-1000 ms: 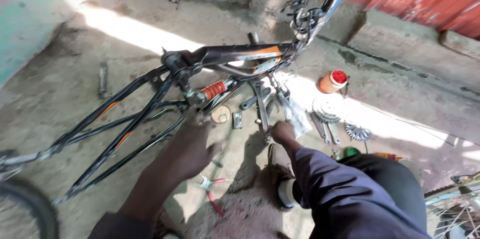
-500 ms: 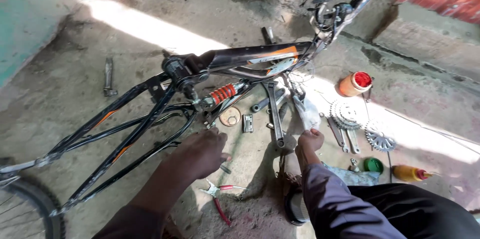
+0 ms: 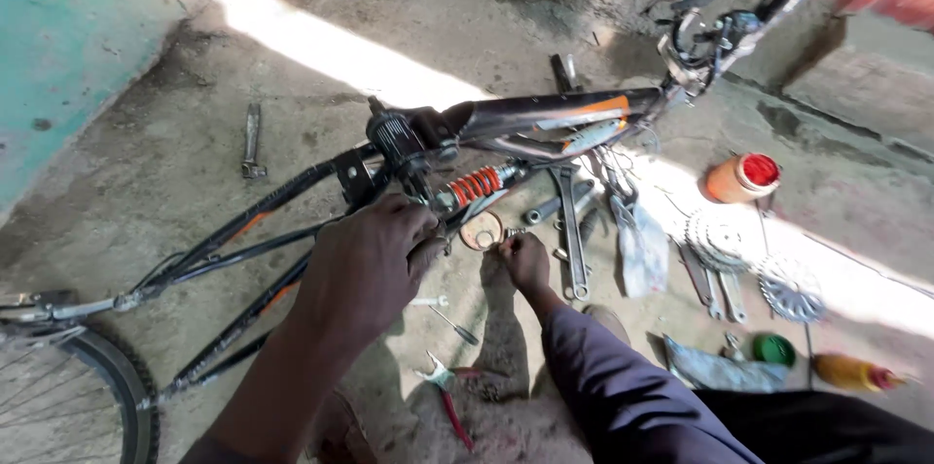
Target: The person sits on the floor and uses a wrench to tighten a bolt on the bicycle frame. They then use pliers to adjust a cable or wire near the frame's head tube area.
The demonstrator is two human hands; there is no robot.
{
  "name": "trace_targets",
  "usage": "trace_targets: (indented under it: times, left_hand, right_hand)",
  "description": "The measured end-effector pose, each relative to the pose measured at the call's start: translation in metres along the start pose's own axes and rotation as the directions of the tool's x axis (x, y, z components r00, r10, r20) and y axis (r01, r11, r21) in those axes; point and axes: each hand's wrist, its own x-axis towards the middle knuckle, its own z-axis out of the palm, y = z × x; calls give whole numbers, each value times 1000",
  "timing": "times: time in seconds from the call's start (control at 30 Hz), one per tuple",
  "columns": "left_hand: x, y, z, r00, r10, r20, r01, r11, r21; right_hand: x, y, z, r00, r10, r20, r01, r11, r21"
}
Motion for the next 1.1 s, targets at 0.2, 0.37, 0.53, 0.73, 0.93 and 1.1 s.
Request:
trace_targets:
  times: [0.2,0.37,0.53,0.73,0.93,1.1]
  left_hand:
    - [6,-13,-6,967,-20,-256,8,999,-47]
    - [8,-20,-14,972,-96,-216,72,991,-114]
    - [3,-26,-14,973,-126,-195,103,987,-124]
    - [-5,-37,-7,971,-196,-138,192,980,-44]
    - [-14,-44,-13,930,-94,-354,57,992,-113]
    - [-30,-44,-36,891,-142,-431,-64,901,-430]
  right_hand:
    - [63,-14,52,875,-481,57,434,724,-536]
    - [78,-5,57,860,-472,192,504,731,-460]
    - [72,-37,41,870,-386,306,491,731,-475]
    - [34,-39,30,905,-424,29,417,873,-251]
    - [-61,-121,-37,932,357,-62,-196,641,742]
    - [-127,-281,-156,967,131,-218,103,582,806]
